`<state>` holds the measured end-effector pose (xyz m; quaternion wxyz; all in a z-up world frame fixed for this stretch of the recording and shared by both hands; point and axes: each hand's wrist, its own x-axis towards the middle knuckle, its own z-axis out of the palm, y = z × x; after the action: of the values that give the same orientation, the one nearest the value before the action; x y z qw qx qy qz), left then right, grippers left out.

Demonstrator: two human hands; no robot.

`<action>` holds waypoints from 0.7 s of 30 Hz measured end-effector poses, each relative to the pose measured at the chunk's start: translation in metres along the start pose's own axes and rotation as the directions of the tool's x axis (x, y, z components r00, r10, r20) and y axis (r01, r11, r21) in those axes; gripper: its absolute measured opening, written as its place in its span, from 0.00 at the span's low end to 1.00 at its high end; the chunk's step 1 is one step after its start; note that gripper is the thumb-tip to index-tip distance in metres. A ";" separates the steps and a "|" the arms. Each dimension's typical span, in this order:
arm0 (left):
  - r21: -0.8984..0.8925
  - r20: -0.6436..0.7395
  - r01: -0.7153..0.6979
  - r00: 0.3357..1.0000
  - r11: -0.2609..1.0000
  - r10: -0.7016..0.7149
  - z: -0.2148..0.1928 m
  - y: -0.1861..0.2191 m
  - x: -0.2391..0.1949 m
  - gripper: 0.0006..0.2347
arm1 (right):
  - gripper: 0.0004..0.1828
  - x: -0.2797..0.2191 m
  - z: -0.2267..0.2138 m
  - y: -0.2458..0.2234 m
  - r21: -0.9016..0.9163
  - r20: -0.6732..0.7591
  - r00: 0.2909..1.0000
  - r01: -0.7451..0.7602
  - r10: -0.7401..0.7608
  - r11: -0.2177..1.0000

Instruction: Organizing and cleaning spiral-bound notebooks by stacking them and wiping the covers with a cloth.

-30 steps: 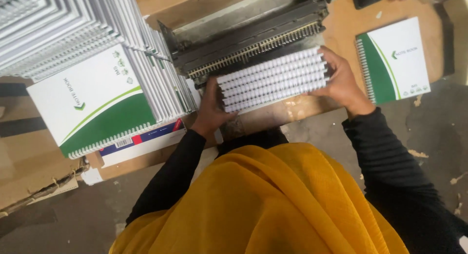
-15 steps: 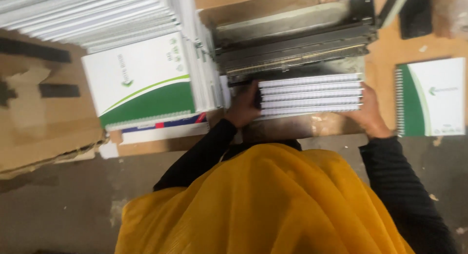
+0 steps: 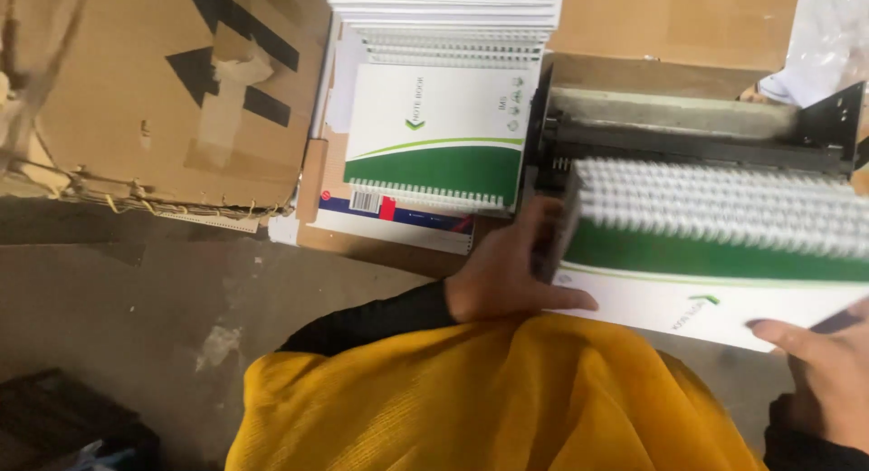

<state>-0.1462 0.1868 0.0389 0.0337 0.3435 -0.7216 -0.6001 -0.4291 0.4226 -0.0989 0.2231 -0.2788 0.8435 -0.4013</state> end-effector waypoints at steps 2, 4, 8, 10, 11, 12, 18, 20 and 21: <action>-0.035 -0.023 0.089 0.996 0.995 -0.089 -0.021 0.006 -0.021 0.42 | 0.43 -0.019 0.009 -0.085 0.038 -0.056 0.989 -0.132 0.134 0.991; -0.351 -0.202 -0.290 0.952 0.890 0.231 -0.037 -0.014 -0.034 0.28 | 0.32 -0.025 0.026 -0.140 0.405 0.152 0.988 -0.027 -0.039 0.914; -0.104 -0.334 -0.316 0.904 0.943 0.267 -0.096 -0.013 -0.053 0.22 | 0.27 -0.035 0.053 -0.253 0.437 0.299 0.952 -0.076 -0.065 0.896; -0.206 -0.367 -0.068 0.930 0.976 -0.013 -0.125 -0.010 -0.056 0.21 | 0.33 -0.038 0.068 -0.302 0.281 0.400 0.916 -0.096 -0.026 0.955; -0.208 -0.355 -0.068 0.935 0.976 -0.010 -0.136 -0.010 -0.060 0.21 | 0.33 -0.035 0.076 -0.309 0.279 0.391 0.920 -0.102 -0.016 0.955; -0.215 -0.340 -0.127 0.939 0.968 0.047 -0.147 -0.010 -0.062 0.17 | 0.31 -0.032 0.084 -0.317 0.250 0.430 0.901 -0.055 -0.060 0.967; -0.196 -0.385 -0.105 0.923 0.975 0.022 -0.192 -0.036 -0.056 0.12 | 0.21 -0.026 0.131 -0.329 0.159 0.361 0.933 -0.062 0.000 0.985; -0.197 -0.371 -0.080 0.929 0.977 0.002 -0.203 -0.045 -0.050 0.19 | 0.27 -0.026 0.142 -0.330 0.182 0.317 0.948 -0.078 0.017 0.980; -0.205 -0.370 -0.067 0.929 0.976 -0.014 -0.207 -0.050 -0.046 0.19 | 0.19 -0.029 0.146 -0.336 0.218 0.331 0.943 -0.106 0.028 0.970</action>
<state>0.0070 0.0345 0.0681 0.2140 0.4347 -0.6381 -0.5984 -0.2223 0.1850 0.0899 0.4041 -0.2842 0.7511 -0.4379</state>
